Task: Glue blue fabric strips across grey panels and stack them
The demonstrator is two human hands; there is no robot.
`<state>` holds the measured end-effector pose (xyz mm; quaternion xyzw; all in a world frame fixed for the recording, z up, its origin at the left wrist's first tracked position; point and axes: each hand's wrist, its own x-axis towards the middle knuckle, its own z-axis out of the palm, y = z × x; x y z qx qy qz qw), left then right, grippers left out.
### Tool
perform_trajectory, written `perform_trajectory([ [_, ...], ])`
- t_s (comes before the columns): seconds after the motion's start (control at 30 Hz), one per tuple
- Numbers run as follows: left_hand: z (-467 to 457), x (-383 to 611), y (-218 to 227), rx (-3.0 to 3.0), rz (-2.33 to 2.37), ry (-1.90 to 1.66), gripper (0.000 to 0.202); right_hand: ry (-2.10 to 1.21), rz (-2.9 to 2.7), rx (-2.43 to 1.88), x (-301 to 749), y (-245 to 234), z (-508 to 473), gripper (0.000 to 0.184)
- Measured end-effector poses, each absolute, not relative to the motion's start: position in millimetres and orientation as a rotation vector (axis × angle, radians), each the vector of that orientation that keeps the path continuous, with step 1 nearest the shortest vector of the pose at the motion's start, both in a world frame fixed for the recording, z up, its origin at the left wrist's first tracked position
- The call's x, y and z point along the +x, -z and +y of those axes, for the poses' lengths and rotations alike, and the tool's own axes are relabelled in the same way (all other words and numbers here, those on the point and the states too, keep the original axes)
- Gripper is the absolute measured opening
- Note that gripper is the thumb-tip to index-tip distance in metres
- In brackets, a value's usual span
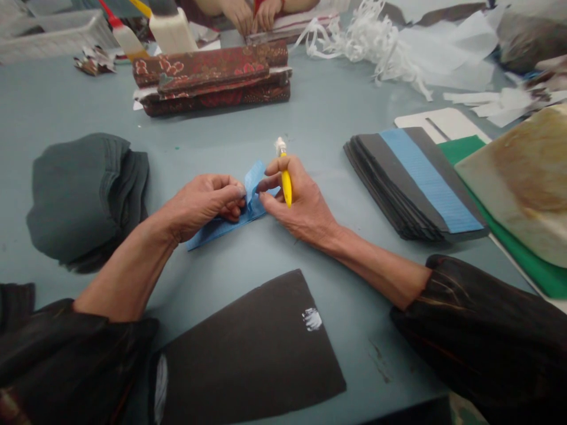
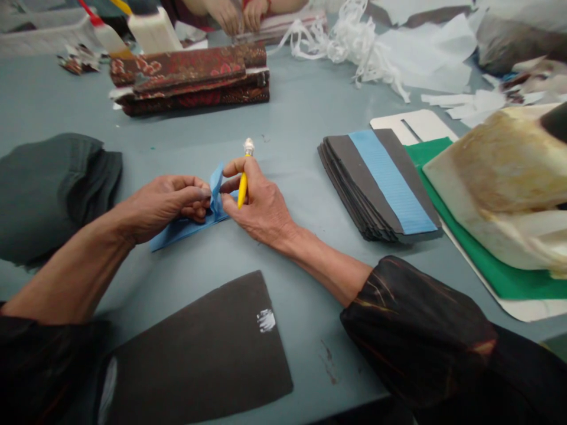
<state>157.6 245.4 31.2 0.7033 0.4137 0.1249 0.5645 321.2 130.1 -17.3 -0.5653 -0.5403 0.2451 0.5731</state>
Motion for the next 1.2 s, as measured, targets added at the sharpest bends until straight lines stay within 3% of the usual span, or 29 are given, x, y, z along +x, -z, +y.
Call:
perform_trajectory([
  [0.27,245.4,159.8,-31.7,1.646,1.016,-0.291,0.02,-0.583,-1.296,-1.352,321.1,16.8,128.2,0.041],
  [0.53,246.0,159.9,-30.9,1.663,0.994,-0.289,0.019,-0.559,-1.285,-1.316,320.1,19.8,129.3,0.035],
  [0.8,247.0,159.5,-29.5,1.649,1.012,-0.274,0.017,-0.545,-1.26,-1.315,319.1,19.5,129.3,0.046],
  [1.2,248.7,160.2,-29.4,1.67,1.024,-0.248,0.016,-0.581,-1.323,-1.407,320.1,12.0,127.2,0.035],
])
